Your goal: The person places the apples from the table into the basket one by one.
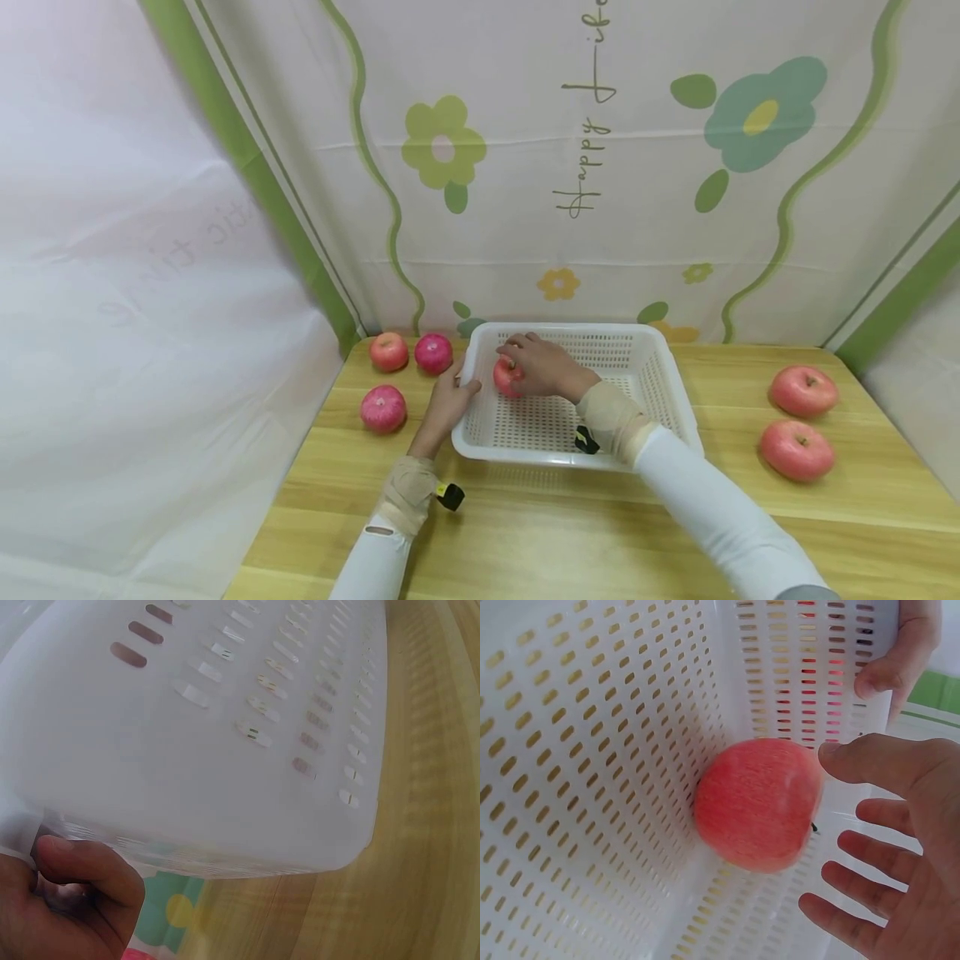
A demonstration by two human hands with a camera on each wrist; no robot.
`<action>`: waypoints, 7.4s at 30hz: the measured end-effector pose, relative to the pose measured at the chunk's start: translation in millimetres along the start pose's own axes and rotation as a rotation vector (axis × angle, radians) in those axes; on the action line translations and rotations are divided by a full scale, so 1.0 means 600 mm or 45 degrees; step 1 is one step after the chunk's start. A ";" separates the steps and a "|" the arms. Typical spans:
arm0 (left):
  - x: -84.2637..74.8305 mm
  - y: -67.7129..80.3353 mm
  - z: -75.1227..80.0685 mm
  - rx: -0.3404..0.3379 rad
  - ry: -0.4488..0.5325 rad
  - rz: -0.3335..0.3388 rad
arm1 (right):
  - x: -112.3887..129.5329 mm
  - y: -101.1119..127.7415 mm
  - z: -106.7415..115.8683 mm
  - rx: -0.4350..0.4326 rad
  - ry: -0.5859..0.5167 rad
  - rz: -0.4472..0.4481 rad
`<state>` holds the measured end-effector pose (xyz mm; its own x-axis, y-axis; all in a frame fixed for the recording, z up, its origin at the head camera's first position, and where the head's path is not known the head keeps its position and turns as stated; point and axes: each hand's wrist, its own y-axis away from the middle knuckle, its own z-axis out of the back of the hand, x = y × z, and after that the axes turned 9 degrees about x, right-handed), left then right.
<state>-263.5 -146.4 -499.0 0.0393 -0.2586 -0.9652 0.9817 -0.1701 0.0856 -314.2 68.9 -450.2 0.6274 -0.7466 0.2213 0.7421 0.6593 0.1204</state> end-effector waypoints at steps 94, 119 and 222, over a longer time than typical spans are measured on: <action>0.001 0.001 -0.001 -0.002 0.011 -0.008 | -0.148 0.219 0.095 -0.330 0.137 -0.160; 0.002 0.003 -0.002 -0.003 0.024 -0.031 | -0.193 0.265 0.099 -0.344 0.123 -0.189; 0.000 0.000 -0.001 0.007 0.001 0.001 | -0.433 0.450 0.025 -0.100 -0.100 -0.639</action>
<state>-263.5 -146.0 -499.0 0.0404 -0.2583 -0.9652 0.9806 -0.1750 0.0879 -280.2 442.1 -460.6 0.1719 -0.9585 0.2275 0.9648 0.2105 0.1579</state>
